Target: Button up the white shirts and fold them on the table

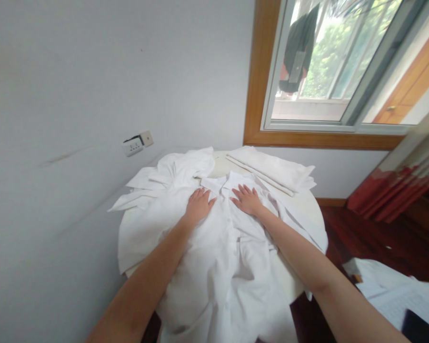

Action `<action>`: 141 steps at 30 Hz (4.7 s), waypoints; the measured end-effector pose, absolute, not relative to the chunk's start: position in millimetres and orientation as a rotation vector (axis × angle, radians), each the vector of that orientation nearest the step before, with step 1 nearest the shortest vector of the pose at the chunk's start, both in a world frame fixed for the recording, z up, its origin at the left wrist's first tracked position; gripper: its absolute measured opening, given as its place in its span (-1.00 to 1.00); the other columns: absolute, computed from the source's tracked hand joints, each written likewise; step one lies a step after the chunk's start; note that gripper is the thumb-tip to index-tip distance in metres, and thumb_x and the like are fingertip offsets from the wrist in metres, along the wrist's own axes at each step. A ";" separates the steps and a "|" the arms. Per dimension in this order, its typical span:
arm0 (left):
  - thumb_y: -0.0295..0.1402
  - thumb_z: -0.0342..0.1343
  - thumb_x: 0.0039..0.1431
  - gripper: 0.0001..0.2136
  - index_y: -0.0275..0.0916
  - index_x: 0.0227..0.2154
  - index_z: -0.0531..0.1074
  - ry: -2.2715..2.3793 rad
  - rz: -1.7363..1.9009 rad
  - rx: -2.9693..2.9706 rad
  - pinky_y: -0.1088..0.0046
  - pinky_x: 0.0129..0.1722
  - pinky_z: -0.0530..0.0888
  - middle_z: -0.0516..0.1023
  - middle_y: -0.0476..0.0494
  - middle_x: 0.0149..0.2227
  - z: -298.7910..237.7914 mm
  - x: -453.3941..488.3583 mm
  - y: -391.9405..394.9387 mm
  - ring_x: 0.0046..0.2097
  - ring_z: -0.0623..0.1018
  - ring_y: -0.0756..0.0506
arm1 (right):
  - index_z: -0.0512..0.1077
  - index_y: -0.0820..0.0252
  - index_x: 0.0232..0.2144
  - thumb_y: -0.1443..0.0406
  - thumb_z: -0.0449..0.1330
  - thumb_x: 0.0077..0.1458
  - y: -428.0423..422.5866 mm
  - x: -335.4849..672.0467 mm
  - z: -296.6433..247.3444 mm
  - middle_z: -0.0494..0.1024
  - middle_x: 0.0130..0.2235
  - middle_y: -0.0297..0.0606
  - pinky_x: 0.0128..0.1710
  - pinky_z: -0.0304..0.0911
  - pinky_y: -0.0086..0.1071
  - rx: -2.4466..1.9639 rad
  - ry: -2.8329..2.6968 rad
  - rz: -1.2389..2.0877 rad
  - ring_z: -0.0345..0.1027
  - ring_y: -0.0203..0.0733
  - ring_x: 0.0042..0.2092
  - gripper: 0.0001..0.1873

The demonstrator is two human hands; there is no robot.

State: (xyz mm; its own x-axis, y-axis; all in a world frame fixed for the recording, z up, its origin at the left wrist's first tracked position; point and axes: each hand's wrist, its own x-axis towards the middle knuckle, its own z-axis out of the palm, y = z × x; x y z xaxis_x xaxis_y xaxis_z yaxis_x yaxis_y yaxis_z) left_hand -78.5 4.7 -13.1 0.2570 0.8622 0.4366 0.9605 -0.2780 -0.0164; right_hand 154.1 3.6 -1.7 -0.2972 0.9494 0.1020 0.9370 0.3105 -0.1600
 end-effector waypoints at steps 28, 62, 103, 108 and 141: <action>-0.26 0.09 0.15 -0.53 -0.08 0.14 0.27 -0.835 -0.603 -3.315 0.22 0.23 0.18 0.29 -0.16 0.20 18.7 -46.9 -69.0 0.22 0.25 -0.13 | 0.36 0.16 0.09 0.18 -0.14 0.29 -14.9 229.2 -3.0 0.31 0.19 -0.21 0.23 -0.04 -0.25 -1.525 -2.277 0.206 0.09 -0.19 0.24 -0.54; -0.44 -0.06 0.22 -0.61 -0.02 0.08 0.36 -0.683 -0.510 -3.366 0.26 0.23 0.20 0.30 -0.04 0.21 28.8 -36.0 -71.9 0.21 0.29 -0.09 | 0.40 0.35 -0.08 0.18 0.09 0.15 -32.4 279.4 16.3 0.51 -0.14 0.10 -0.21 0.24 -0.32 -2.228 -2.008 0.033 0.44 0.00 -0.14 -0.62; -0.23 0.02 0.23 -0.71 -0.08 -0.03 0.48 -0.363 -0.564 -3.844 0.24 0.24 0.15 0.39 -0.15 0.15 29.3 -30.3 -79.7 0.23 0.27 -0.14 | 0.50 0.19 -0.32 0.35 0.14 0.05 -43.0 267.0 34.9 0.51 -0.22 -0.09 -0.28 0.14 -0.33 -2.192 -1.912 -0.192 0.35 -0.04 -0.16 -0.85; -0.21 0.06 0.20 -0.71 -0.06 -0.05 0.49 -0.360 -0.444 -3.829 0.25 0.27 0.08 0.32 -0.11 0.20 28.4 -30.5 -80.1 0.26 0.23 -0.14 | 0.51 0.17 -0.27 0.38 0.09 0.11 -45.2 223.9 34.5 0.48 -0.24 -0.15 -0.15 0.15 -0.34 -1.671 -2.198 -0.142 0.31 -0.13 -0.16 -0.80; -0.26 0.04 0.17 -0.58 -0.35 0.06 0.28 -1.682 -0.884 -2.521 0.20 0.15 0.25 0.40 -0.37 0.06 -3.6 -22.6 -14.3 0.14 0.35 -0.21 | 0.11 0.00 0.25 0.07 -0.11 0.28 -55.6 179.6 -8.3 0.07 0.31 -0.14 0.24 -0.17 -0.01 -1.351 -2.554 -0.020 -0.12 -0.03 0.32 -0.47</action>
